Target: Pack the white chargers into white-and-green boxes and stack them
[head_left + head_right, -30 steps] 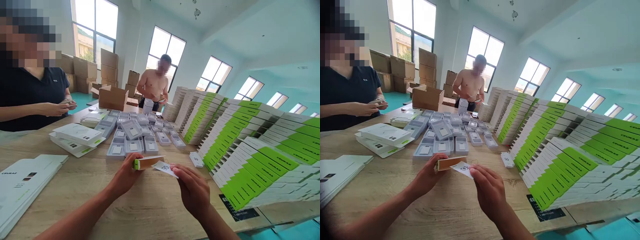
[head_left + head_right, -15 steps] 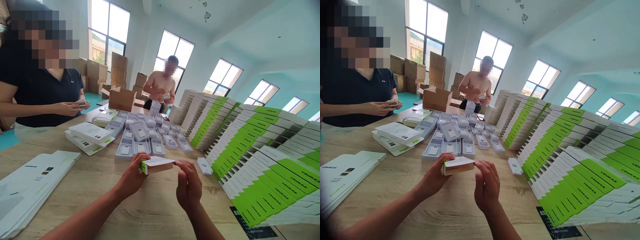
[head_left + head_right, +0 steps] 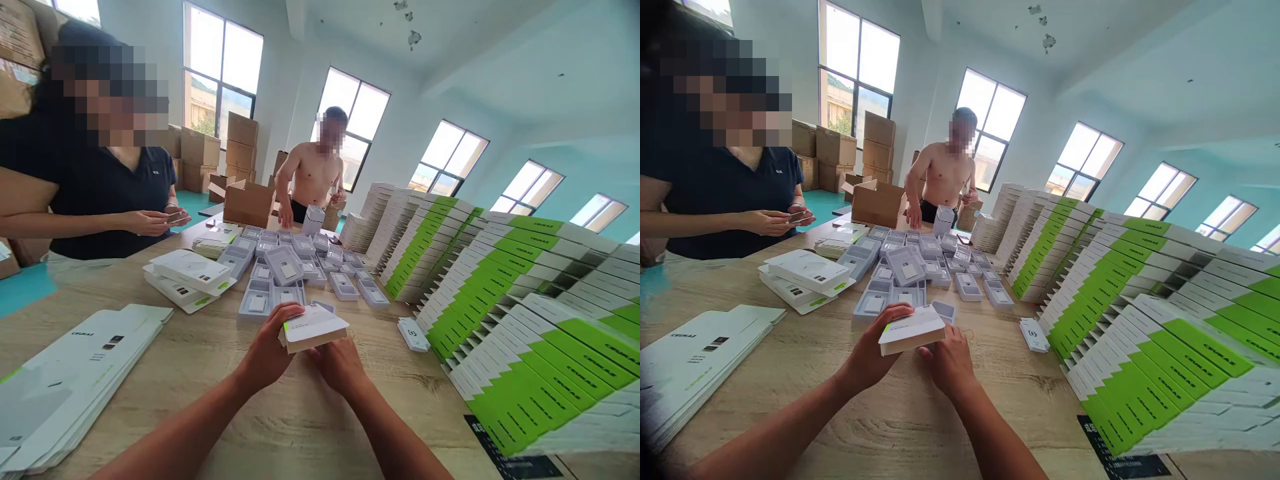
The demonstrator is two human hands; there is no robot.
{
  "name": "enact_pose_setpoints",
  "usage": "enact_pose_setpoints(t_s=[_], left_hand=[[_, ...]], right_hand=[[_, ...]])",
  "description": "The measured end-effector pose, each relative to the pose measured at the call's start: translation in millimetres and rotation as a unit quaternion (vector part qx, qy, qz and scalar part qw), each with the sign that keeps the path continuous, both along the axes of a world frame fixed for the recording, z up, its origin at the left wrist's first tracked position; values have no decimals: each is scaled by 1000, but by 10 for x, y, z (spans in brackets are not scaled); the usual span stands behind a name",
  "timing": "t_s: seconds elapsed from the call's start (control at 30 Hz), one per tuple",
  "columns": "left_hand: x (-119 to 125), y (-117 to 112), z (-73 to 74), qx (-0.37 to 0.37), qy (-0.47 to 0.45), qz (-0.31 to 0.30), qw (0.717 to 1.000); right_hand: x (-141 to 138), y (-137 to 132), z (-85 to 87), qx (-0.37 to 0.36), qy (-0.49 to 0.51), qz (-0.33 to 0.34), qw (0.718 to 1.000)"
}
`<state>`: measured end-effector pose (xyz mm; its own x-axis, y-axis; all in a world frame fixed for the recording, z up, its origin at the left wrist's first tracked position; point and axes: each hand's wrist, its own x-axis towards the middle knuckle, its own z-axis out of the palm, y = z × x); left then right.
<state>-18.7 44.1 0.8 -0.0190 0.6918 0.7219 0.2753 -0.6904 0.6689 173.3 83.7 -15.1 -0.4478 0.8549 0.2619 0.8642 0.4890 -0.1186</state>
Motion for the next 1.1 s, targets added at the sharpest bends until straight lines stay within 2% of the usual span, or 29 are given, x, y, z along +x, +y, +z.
enact_pose_setpoints(t_s=[0.13,0.23,0.3,0.4,0.53,0.63,0.73,0.83,0.93,1.03,1.1], left_hand=[[-17,71,-31,-11,-25,41,999],[-24,103,-40,-33,-27,48,998],[-22,115,-47,-39,-22,46,998],[-21,113,-57,-37,-6,39,999],[-44,78,-60,-18,25,22,999],[-68,51,-65,3,49,6,999],[-79,47,-89,24,70,-14,997],[-68,59,-137,37,89,-30,995],[-24,54,-194,42,110,-35,992],[52,10,-240,51,133,-38,989],[102,-33,-255,61,150,-38,986]], right_hand=[[98,-705,-88,21,7,13,1000],[192,-1212,-197,57,30,72,995],[258,-1422,-205,46,55,118,990],[360,-1376,-89,-11,60,142,988],[492,-850,150,-135,-5,99,986],[543,-662,221,-175,1,138,975],[576,-873,187,-175,46,172,968],[660,-1278,221,-227,112,140,957],[807,-1610,444,-238,198,74,948],[939,-1777,731,-169,244,2,955],[968,-1821,860,-118,240,-40,963]])
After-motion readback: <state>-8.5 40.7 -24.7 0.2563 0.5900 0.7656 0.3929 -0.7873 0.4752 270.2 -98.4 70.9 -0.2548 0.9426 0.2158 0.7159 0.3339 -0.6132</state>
